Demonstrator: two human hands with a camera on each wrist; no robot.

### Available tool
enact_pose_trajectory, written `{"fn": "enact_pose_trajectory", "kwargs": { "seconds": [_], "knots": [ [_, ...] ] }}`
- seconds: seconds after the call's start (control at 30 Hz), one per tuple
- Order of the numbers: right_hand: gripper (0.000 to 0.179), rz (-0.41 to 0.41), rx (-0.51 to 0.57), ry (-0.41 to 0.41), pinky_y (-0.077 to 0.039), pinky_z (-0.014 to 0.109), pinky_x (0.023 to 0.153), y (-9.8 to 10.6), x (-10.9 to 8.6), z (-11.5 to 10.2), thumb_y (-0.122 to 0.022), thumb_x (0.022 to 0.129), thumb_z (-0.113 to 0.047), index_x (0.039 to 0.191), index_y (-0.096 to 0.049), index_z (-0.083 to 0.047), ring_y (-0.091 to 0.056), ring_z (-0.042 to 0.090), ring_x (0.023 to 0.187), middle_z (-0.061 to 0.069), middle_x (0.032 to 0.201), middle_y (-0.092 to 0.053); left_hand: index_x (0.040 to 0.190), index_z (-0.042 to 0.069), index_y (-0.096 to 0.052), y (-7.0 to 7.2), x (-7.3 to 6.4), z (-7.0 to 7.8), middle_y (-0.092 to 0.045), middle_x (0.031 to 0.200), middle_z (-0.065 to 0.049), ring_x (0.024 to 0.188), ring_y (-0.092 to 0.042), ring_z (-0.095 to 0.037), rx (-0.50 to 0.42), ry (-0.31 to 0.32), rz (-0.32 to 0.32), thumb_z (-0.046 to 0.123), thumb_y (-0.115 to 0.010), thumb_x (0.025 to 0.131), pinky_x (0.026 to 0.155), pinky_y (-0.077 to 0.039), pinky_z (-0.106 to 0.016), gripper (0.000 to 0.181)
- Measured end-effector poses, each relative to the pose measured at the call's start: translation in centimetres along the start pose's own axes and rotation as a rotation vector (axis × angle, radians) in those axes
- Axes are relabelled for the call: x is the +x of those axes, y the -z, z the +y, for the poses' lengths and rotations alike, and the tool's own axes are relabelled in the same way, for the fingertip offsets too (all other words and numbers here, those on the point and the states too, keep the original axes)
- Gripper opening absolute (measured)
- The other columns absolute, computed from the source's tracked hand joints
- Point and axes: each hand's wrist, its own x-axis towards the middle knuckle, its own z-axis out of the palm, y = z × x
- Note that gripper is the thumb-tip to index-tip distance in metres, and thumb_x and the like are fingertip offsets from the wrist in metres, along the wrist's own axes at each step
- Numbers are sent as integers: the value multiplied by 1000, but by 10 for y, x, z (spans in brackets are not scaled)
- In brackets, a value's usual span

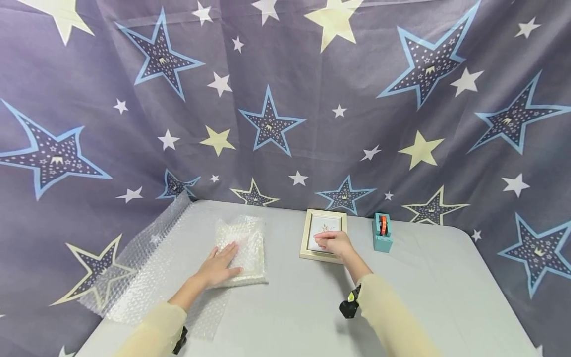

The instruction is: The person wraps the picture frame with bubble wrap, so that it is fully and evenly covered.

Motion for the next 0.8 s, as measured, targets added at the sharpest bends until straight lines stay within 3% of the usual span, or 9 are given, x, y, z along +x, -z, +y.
{"fn": "enact_pose_trajectory", "kwargs": {
  "seconds": [0.2,0.3,0.5,0.8],
  "knots": [
    [29,-79,-97,44,-59,33,83,-23,3,-12,-66,89,-8,112,-66,10,-62,6,75,13,99,-72,148,0,-32,0,-2,1,-28,158,-16,148,-26,-31,-5,10,-6,43,-55,92,123,-9,-55,75],
    [28,-107,-157,73,-58,38,83,-36,3,-21,-67,89,-12,110,-68,6,-64,11,77,13,95,-73,148,-1,-32,0,-1,2,-29,158,-17,148,-26,-32,1,5,-1,43,-55,92,123,-10,-55,75],
    [20,-157,-263,164,-54,25,67,-64,13,-27,-68,87,-12,100,-73,2,-60,6,68,0,79,-72,148,-1,-32,-2,0,1,-29,158,-16,148,-26,-31,-4,-5,-3,44,-54,92,123,-9,-55,75],
    [16,-203,-341,287,-47,15,62,-105,27,-35,-71,85,-12,94,-75,1,-54,-1,66,12,87,-75,148,1,-33,-2,1,0,-30,158,-14,148,-27,-30,0,15,5,44,-56,91,123,-11,-54,75]
  ]
}}
